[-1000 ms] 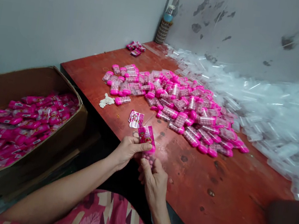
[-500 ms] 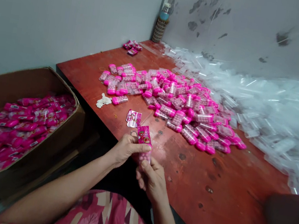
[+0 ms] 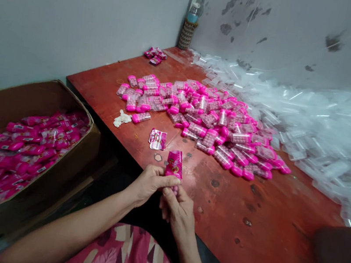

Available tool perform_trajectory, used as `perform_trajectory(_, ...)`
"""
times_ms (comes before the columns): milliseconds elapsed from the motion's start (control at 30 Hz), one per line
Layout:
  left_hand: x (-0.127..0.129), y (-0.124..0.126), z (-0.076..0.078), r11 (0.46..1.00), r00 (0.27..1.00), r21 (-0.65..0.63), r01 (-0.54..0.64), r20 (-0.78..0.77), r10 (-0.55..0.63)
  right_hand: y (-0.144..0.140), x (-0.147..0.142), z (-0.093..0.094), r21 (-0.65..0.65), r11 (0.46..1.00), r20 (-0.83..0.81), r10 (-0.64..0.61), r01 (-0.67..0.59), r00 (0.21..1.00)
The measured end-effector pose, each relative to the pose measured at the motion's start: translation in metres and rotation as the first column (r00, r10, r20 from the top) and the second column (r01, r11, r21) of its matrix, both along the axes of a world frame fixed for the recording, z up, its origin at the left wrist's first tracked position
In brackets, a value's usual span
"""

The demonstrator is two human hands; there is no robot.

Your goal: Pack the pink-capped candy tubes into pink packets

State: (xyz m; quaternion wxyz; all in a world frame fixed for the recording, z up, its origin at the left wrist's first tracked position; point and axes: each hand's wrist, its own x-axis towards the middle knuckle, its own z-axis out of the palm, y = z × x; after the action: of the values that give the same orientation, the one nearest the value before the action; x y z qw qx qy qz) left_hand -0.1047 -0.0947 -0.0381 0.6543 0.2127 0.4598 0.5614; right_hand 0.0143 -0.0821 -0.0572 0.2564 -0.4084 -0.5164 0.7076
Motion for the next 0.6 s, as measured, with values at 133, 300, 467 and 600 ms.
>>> perform_trajectory(133,0.0029,-0.0065,0.0003,0.995,0.995,-0.032,-0.097,-0.028,0.096,-0.0018,-0.0028,-0.0007,-0.16,0.986,-0.137,0.013,-0.035,0.99)
perform_trajectory(300,0.0016,-0.0106,0.0036,0.992,0.99,-0.003,-0.123,0.064,0.123,-0.0011,-0.0059,0.0026,0.003,1.0,0.005,0.016,-0.016,1.0)
perform_trajectory(467,0.0019,-0.0056,0.001,0.971,0.971,-0.067,-0.228,0.054,0.231,-0.0016,-0.008,0.0044,0.236,0.972,0.195,-0.046,-0.001,0.98)
perform_trajectory(600,0.0005,-0.0063,0.0026,0.982,0.984,-0.089,-0.168,0.044,0.172,-0.0005,-0.0061,0.0038,0.128,0.991,0.105,0.025,-0.038,0.994)
